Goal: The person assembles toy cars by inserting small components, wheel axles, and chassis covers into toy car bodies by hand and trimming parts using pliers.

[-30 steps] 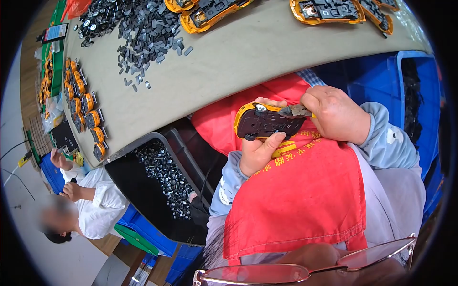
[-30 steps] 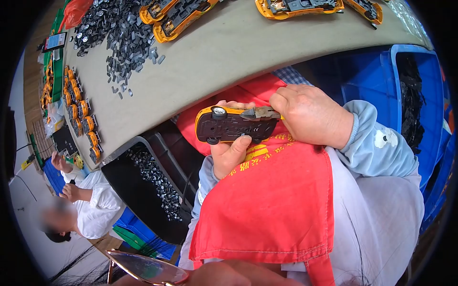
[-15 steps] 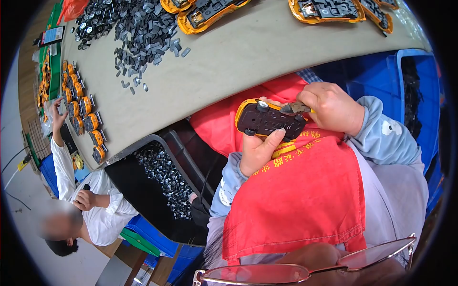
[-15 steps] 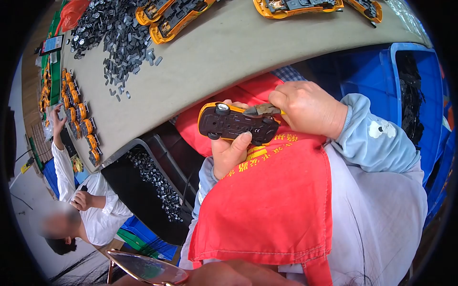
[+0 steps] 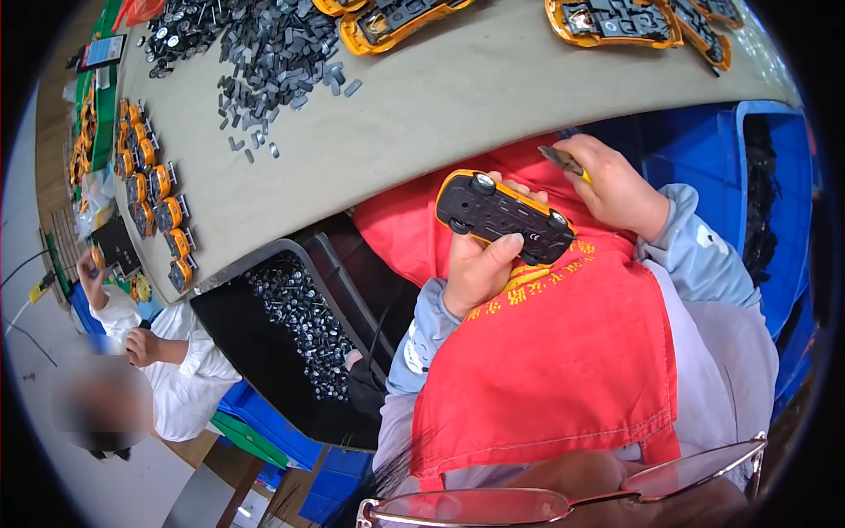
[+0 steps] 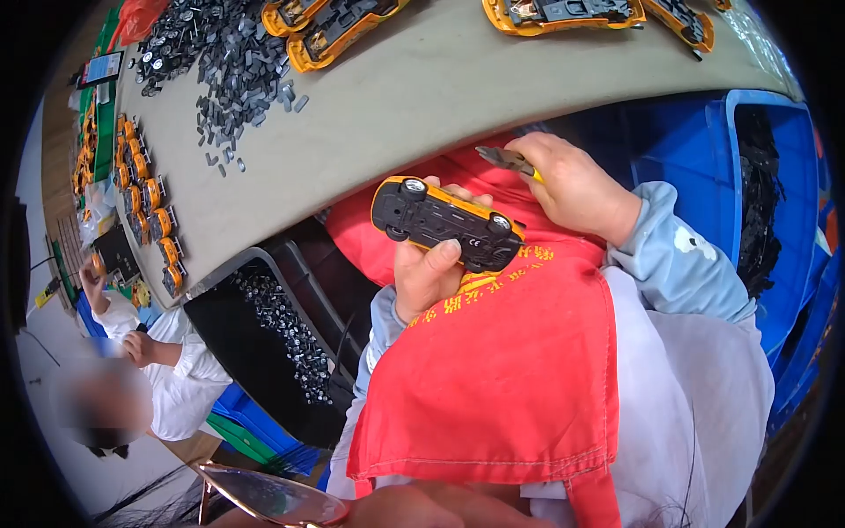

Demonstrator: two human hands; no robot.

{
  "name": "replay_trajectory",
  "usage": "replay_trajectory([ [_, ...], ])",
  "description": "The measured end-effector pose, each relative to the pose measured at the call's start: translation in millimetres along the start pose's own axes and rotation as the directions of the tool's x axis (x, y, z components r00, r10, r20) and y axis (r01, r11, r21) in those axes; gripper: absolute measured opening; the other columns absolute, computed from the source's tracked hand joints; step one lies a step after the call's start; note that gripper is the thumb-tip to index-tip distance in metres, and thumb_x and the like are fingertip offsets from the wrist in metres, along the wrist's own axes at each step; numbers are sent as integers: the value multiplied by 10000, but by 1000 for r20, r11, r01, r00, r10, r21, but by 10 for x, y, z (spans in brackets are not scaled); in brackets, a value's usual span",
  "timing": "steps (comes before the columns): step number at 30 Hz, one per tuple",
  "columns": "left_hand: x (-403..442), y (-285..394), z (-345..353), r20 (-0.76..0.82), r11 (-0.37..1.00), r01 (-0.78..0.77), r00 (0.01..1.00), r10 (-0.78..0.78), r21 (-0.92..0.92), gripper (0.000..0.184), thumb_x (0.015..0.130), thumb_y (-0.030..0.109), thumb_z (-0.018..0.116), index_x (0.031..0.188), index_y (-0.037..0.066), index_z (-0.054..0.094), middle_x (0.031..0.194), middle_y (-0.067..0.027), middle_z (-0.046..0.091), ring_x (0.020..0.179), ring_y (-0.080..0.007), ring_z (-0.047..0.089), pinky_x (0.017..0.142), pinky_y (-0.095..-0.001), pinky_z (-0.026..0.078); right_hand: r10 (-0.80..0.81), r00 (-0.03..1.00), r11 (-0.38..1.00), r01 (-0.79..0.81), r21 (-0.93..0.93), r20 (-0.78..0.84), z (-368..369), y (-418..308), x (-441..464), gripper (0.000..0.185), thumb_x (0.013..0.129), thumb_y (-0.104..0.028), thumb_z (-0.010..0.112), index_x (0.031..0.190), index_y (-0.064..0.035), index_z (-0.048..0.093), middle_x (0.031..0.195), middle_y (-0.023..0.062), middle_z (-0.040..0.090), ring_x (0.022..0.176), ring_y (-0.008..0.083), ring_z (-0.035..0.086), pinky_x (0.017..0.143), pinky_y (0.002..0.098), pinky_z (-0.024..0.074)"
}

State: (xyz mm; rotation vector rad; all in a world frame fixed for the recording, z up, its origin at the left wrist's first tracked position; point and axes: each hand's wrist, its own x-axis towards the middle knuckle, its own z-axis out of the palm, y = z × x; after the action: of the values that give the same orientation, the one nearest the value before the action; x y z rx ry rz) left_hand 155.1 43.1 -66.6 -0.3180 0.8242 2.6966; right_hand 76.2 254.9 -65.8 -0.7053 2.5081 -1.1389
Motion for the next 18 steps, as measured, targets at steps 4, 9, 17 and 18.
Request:
replay_trajectory([
  [4,-19,13,11,-11,1000,-9,1000,9,10,726,811,8,681,1428,106,313,1300,-139,487,1257,-333,499,1063,-508,427,-65,991,997,68,-20,116,-171,-147,31,357,737,48,594,1087,-8,553,967,163,589,925,372,573,816,424,473],
  [9,-50,19,47,-26,1000,-7,1000,8,26,725,814,-6,673,1434,106,314,1310,-128,483,1241,-293,509,1053,-489,441,-129,973,963,169,-210,191,-207,-286,14,382,695,37,615,1068,-23,561,946,135,585,893,333,562,803,392,447],
  [17,-77,-2,59,-46,999,-11,999,13,31,718,811,-26,673,1427,101,325,1310,-125,482,1226,-273,512,1050,-471,435,-163,974,953,197,-232,157,-158,-373,27,292,729,-8,618,1016,-7,569,918,131,589,877,317,568,793,387,450],
  [18,-83,-2,65,-49,999,-17,999,18,27,718,810,-28,674,1425,101,326,1308,-126,482,1224,-272,513,1049,-469,434,-162,975,947,196,-253,152,-157,-390,28,249,750,-18,609,996,-3,573,920,130,597,873,312,573,798,386,454],
])
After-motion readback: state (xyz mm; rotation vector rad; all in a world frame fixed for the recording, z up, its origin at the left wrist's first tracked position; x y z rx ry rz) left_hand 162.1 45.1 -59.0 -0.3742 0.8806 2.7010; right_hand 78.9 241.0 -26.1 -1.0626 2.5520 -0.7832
